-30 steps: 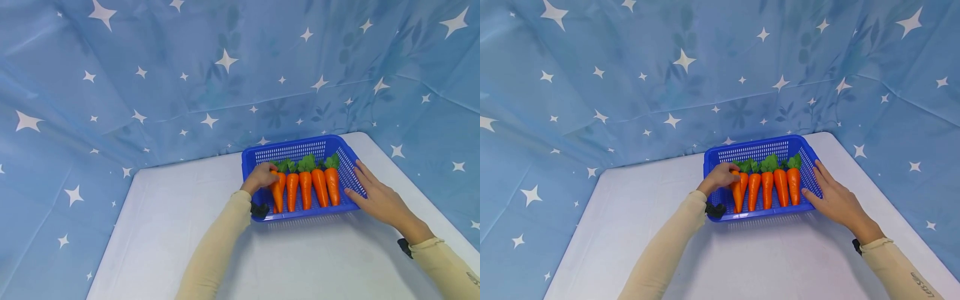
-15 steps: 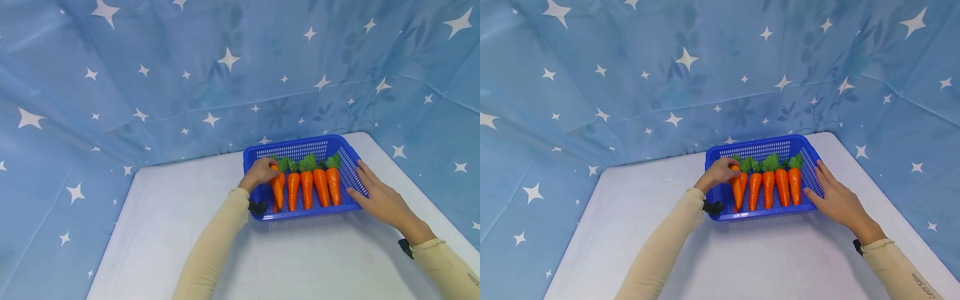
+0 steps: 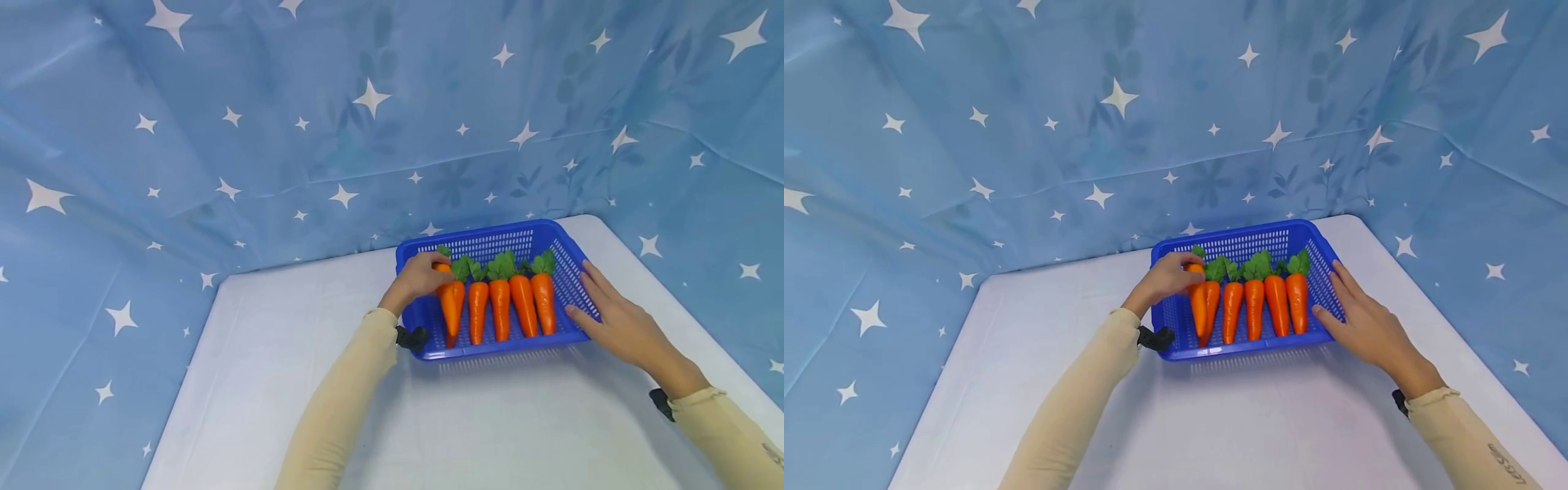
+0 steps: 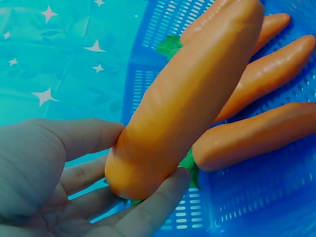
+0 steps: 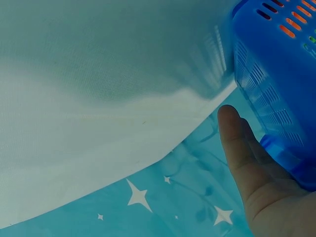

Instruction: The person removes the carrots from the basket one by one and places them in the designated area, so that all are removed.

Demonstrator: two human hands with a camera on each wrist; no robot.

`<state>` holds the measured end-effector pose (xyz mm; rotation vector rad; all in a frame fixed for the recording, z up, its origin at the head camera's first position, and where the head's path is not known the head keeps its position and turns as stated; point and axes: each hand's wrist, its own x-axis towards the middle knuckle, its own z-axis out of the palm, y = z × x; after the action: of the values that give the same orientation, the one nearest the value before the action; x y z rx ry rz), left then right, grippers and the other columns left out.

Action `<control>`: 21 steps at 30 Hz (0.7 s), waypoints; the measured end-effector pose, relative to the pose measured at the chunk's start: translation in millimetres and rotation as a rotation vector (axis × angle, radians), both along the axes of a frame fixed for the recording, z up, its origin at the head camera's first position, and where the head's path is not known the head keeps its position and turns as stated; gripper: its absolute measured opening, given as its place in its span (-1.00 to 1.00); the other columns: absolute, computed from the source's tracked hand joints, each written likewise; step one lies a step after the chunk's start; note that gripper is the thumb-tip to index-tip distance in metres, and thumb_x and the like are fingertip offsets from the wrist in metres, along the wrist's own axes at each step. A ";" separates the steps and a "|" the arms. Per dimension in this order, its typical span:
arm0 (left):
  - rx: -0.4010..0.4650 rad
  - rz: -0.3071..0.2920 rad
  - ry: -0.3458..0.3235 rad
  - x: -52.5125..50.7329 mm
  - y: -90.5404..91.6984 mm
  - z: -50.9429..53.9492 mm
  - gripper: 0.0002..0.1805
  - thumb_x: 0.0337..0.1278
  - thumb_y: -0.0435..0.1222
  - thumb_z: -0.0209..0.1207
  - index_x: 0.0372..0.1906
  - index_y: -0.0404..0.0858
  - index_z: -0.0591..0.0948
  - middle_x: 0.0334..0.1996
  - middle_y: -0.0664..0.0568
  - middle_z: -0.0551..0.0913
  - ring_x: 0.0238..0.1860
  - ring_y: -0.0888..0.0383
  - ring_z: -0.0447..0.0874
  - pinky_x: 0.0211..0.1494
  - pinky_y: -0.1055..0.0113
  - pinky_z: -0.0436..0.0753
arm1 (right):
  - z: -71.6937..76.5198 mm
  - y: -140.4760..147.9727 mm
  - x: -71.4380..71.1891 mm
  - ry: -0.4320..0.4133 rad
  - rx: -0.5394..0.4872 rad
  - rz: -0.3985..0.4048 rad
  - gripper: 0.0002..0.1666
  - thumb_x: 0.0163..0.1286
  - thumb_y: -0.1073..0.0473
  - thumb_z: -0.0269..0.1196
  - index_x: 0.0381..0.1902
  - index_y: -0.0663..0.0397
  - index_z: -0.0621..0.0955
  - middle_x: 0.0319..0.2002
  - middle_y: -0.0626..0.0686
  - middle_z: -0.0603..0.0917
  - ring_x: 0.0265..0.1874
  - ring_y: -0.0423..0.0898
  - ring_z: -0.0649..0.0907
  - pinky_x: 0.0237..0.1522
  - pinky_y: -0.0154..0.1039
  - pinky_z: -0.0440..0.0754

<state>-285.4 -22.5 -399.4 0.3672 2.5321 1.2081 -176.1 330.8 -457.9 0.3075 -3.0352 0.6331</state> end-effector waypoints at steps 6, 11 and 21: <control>0.037 -0.009 -0.003 -0.4 -6.0 4.0 -0.52 0.48 -0.28 0.28 0.38 -0.36 0.63 0.14 -0.17 0.67 -0.04 0.00 0.69 -0.04 0.20 0.80 | 0.6 0.3 -0.5 0.006 0.005 0.000 0.05 0.68 -0.24 0.05 0.69 0.41 -0.04 0.71 0.34 -0.19 0.43 0.66 0.26 0.16 0.62 0.38; 0.049 -0.009 -0.003 -1.8 -12.3 6.4 -0.49 0.50 -0.26 0.27 0.43 -0.35 0.59 0.16 -0.19 0.64 -0.01 -0.03 0.69 0.01 0.16 0.81 | 1.2 -0.7 -0.3 0.008 0.000 -0.004 0.05 0.68 -0.24 0.05 0.68 0.42 -0.03 0.71 0.34 -0.18 0.43 0.66 0.26 0.18 0.62 0.36; 0.083 0.040 -0.004 -1.3 -26.5 6.8 -0.54 0.50 -0.27 0.27 0.36 -0.37 0.57 0.07 -0.19 0.64 -0.07 -0.04 0.69 0.02 0.12 0.81 | -1.1 -0.7 -1.0 0.019 0.005 -0.004 0.03 0.68 -0.21 0.07 0.68 0.43 -0.01 0.71 0.34 -0.16 0.43 0.65 0.27 0.18 0.62 0.37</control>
<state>-286.7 -48.9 -392.7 0.3351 2.5027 1.3307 -177.1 330.1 -458.9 0.3063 -3.0194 0.6193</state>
